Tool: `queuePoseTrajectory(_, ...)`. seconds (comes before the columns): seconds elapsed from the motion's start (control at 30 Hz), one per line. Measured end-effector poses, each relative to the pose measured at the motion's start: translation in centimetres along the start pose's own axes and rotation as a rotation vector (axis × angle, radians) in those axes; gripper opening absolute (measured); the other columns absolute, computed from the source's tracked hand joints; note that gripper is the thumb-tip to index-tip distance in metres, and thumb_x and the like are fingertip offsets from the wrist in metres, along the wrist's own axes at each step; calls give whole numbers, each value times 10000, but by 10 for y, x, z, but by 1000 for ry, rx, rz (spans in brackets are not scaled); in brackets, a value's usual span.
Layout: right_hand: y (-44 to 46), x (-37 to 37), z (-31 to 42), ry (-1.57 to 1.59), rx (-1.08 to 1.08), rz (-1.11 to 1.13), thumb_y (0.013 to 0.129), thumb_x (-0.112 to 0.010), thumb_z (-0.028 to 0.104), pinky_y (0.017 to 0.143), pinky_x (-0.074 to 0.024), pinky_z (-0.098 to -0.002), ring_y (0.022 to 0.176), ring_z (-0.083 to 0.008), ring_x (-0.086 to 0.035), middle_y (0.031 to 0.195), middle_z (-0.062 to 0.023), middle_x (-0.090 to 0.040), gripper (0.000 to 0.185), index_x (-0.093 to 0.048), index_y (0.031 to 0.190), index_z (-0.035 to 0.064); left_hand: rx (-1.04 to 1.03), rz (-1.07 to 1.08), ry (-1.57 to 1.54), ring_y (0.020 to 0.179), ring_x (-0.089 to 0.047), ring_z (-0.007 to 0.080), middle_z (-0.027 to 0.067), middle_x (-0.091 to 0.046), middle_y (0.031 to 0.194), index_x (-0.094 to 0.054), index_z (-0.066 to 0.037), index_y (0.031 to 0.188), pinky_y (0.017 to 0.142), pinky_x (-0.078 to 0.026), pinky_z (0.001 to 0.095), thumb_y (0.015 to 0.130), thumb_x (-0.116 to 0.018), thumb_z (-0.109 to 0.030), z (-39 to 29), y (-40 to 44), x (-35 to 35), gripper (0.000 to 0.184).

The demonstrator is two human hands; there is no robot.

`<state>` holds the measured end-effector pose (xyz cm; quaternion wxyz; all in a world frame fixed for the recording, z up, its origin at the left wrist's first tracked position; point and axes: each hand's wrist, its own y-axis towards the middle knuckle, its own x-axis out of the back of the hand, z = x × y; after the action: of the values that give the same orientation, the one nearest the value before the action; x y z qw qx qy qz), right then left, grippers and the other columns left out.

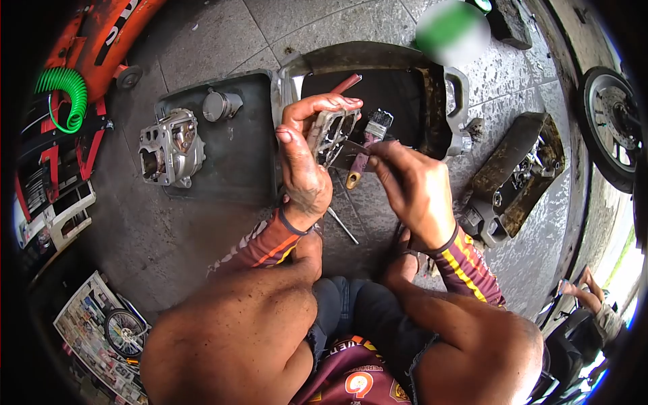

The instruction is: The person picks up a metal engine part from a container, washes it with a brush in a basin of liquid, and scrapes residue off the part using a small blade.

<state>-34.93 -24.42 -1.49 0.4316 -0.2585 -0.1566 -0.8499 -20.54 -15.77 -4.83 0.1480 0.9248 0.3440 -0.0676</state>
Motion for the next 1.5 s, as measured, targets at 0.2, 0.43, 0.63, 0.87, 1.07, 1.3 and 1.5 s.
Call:
queuePoseTrajectory(0.2, -3, 2, 3, -23, 36, 18, 893, -662, 126, 558, -525, -413, 659, -341, -669, 806, -130, -677, 104, -662, 985, 79, -20, -1, -21, 1060, -614, 367, 195, -583, 1090, -479, -40, 1167, 940, -526, 528, 1007, -196, -646, 3, -4, 2, 688)
queuePoseTrajectory(0.43, -4, 1, -2, -24, -14, -8, 880, -673, 130, 570, -529, -418, 659, -351, -666, 819, -139, -687, 116, -668, 979, 70, -19, 33, 7, 1059, -619, 367, 192, -577, 1097, -478, -37, 1177, 933, -535, 518, 1006, -191, -650, 4, -3, 1, 698)
queuePoseTrajectory(0.63, -2, 8, -3, -14, 48, -50, 888, -671, 119, 569, -528, -397, 661, -332, -663, 792, -122, -664, 171, -696, 1053, 85, 134, -131, -173, 1011, -649, 293, 186, -623, 1036, -513, 2, 1110, 952, -508, 432, 1032, -182, -608, -5, -2, -7, 699)
queuePoseTrajectory(0.87, 7, 12, -5, -163, 7, 25, 889, -676, 155, 544, -526, -383, 606, -292, -644, 741, -81, -623, 251, -722, 1136, 161, 265, -101, -141, 950, -653, 222, 146, -625, 1008, -519, 2, 1115, 927, -512, 365, 1051, -188, -571, -5, 2, -5, 664)
queuePoseTrajectory(1.07, 8, 10, -9, -280, -1, 96, 865, -697, 180, 536, -531, -387, 604, -284, -655, 751, -70, -629, 283, -719, 1147, 175, 291, -71, 82, 952, -660, 237, 128, -606, 1000, -534, -3, 1100, 921, -520, 382, 1059, -157, -551, 0, -1, -2, 667)
queuePoseTrajectory(1.3, 8, 7, -12, -273, 46, 101, 874, -683, 172, 536, -532, -383, 607, -279, -663, 767, -70, -638, 275, -717, 1147, 177, 350, -83, -89, 896, -608, 139, 71, -600, 1026, -561, -20, 1098, 867, -504, 299, 1088, -276, -448, 3, 0, -2, 514)
queuePoseTrajectory(1.5, 4, 6, -10, -211, 80, 108, 871, -682, 158, 540, -525, -396, 605, -297, -651, 770, -84, -641, 278, -716, 1147, 151, 532, -115, -128, 891, -673, 267, 144, -632, 964, -539, -15, 1100, 883, -554, 410, 1058, -200, -559, 1, 1, 3, 643)
